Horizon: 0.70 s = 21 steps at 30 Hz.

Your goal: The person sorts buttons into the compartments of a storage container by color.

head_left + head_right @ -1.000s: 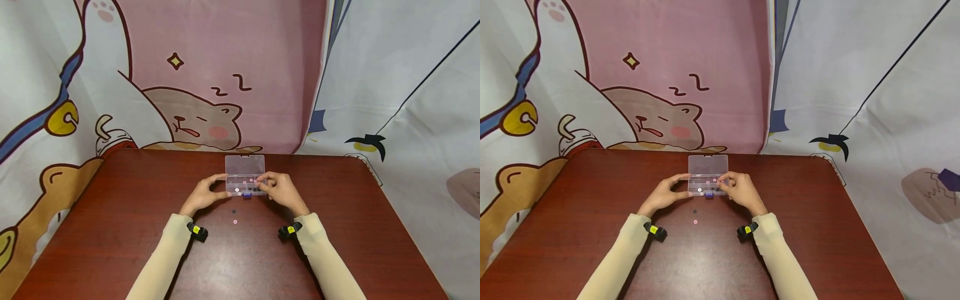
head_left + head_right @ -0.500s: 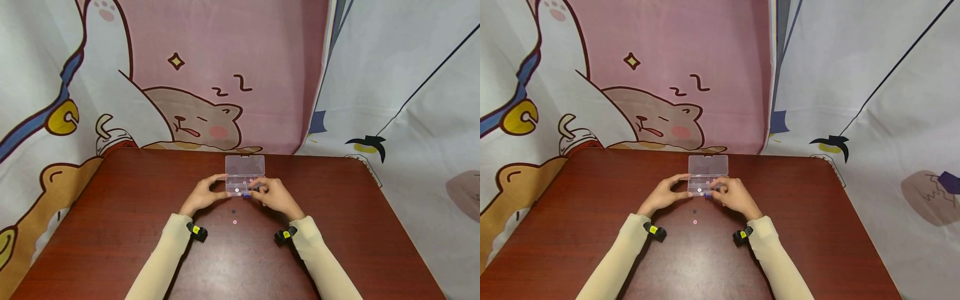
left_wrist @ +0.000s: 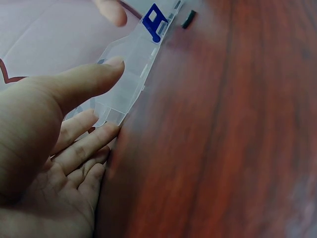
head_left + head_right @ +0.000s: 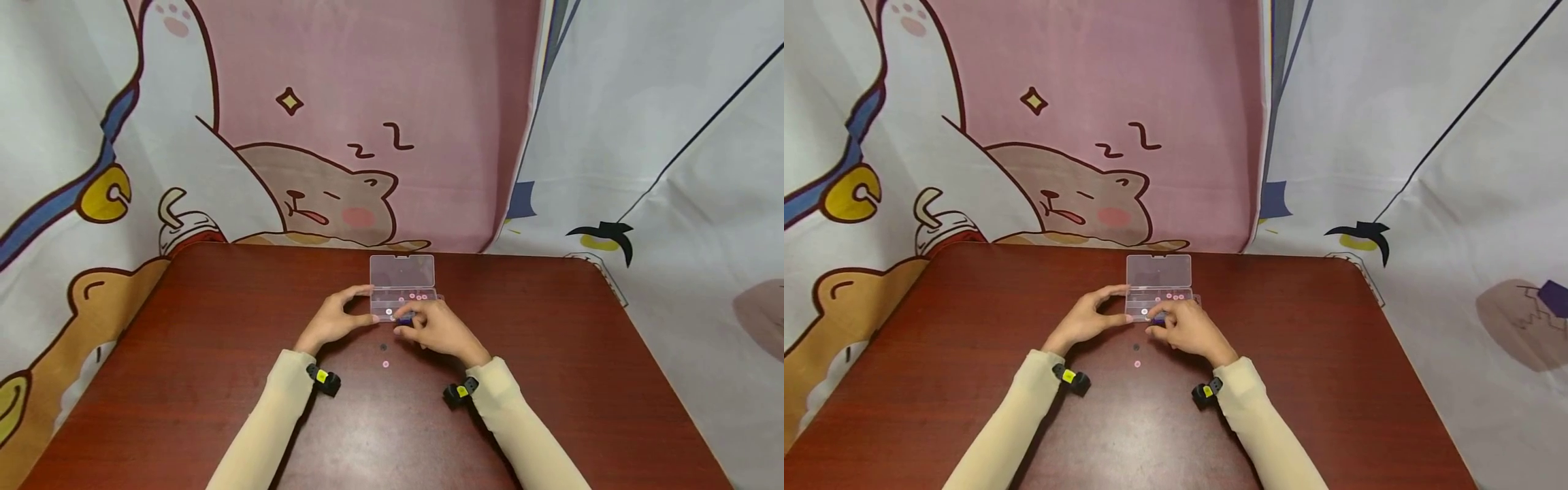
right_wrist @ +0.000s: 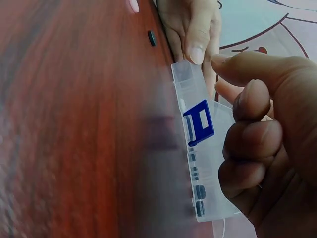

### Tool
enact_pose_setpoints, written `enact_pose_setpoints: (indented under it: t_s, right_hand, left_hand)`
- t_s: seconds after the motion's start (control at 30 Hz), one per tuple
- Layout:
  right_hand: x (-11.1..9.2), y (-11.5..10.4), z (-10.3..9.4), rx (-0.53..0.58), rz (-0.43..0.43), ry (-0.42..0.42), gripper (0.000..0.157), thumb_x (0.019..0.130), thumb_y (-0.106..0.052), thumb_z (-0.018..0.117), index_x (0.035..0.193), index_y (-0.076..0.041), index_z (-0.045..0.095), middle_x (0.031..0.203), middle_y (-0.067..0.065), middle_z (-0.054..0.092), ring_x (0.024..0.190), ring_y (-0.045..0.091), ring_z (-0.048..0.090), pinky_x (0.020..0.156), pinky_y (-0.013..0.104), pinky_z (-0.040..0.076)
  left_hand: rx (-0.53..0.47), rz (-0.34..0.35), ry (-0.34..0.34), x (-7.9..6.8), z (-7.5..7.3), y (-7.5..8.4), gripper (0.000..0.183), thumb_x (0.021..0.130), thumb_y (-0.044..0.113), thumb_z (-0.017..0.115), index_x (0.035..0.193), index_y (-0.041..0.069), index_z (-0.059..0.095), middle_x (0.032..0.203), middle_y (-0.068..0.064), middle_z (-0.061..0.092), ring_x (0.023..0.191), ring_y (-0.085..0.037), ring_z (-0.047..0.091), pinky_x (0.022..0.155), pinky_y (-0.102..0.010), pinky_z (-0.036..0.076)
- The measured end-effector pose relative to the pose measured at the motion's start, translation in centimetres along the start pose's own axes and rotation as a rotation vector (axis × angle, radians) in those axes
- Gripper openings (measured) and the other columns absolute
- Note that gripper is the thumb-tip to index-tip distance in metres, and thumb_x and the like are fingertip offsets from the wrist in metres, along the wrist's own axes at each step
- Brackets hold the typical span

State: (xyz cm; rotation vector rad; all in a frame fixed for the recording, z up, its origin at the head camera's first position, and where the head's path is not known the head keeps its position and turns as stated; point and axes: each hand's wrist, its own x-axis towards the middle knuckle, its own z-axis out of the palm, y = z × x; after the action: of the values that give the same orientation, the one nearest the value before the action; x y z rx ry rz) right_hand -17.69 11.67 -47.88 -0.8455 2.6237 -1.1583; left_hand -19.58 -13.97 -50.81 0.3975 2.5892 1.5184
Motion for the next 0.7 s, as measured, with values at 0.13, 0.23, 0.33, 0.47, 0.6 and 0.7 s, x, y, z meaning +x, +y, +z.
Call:
enact_pose_setpoints:
  t_s: [0.13,0.23,0.33,0.47,0.6,0.7]
  right_hand:
    - [-0.1,-0.1,0.3,-0.008,-0.008,-0.019,0.026,0.094,-0.024,0.077,0.116,-0.012,0.074,0.048,-0.008,0.049,0.041,0.007,0.05,0.042,0.023,0.04]
    - [-0.2,-0.2,0.6,-0.023,-0.008,-0.037,0.026,0.094,-0.025,0.077,0.116,-0.013,0.074,0.048,-0.009,0.048,0.041,0.005,0.05,0.042,0.022,0.04]
    - [-0.2,-0.4,1.0,-0.037,-0.018,-0.052,0.024,0.093,-0.025,0.078,0.114,-0.014,0.074,0.047,-0.011,0.047,0.04,0.004,0.051,0.043,0.021,0.041]
    - [-0.3,-0.5,1.4,-0.054,-0.038,-0.063,0.023,0.092,-0.024,0.079,0.112,-0.014,0.075,0.046,-0.012,0.046,0.04,0.003,0.052,0.046,0.021,0.044]
    - [-0.2,-0.7,1.6,-0.078,-0.041,-0.074,0.022,0.091,-0.024,0.079,0.111,-0.015,0.076,0.047,-0.013,0.045,0.041,0.002,0.052,0.049,0.021,0.046]
    - [-0.2,-0.8,1.8,-0.097,-0.039,-0.085,0.021,0.091,-0.024,0.079,0.11,-0.018,0.077,0.047,-0.012,0.046,0.042,0.002,0.053,0.05,0.021,0.047]
  left_hand:
    - [-0.002,0.0,-0.008,0.0,0.0,0.1,0.063,0.083,0.034,0.086,0.141,0.027,0.062,0.146,0.002,0.061,0.144,-0.025,0.048,0.12,-0.052,0.037]
    - [-0.002,0.002,-0.013,0.0,0.1,0.1,0.063,0.084,0.034,0.086,0.141,0.028,0.061,0.146,0.002,0.061,0.145,-0.025,0.047,0.12,-0.053,0.037]
    - [-0.003,0.005,-0.015,0.1,0.2,0.0,0.063,0.084,0.034,0.086,0.141,0.028,0.061,0.145,0.003,0.061,0.144,-0.024,0.048,0.12,-0.053,0.037]
    - [0.001,0.009,-0.018,0.1,0.2,0.0,0.063,0.084,0.033,0.086,0.142,0.026,0.061,0.145,0.002,0.061,0.144,-0.024,0.049,0.12,-0.051,0.038]
    - [0.001,0.002,-0.011,0.0,0.2,-0.1,0.063,0.084,0.032,0.086,0.142,0.026,0.061,0.145,0.002,0.061,0.143,-0.024,0.049,0.119,-0.05,0.038]
    - [-0.002,0.012,-0.006,0.0,0.2,-0.1,0.064,0.084,0.031,0.086,0.142,0.025,0.061,0.145,0.002,0.062,0.143,-0.025,0.049,0.119,-0.051,0.038]
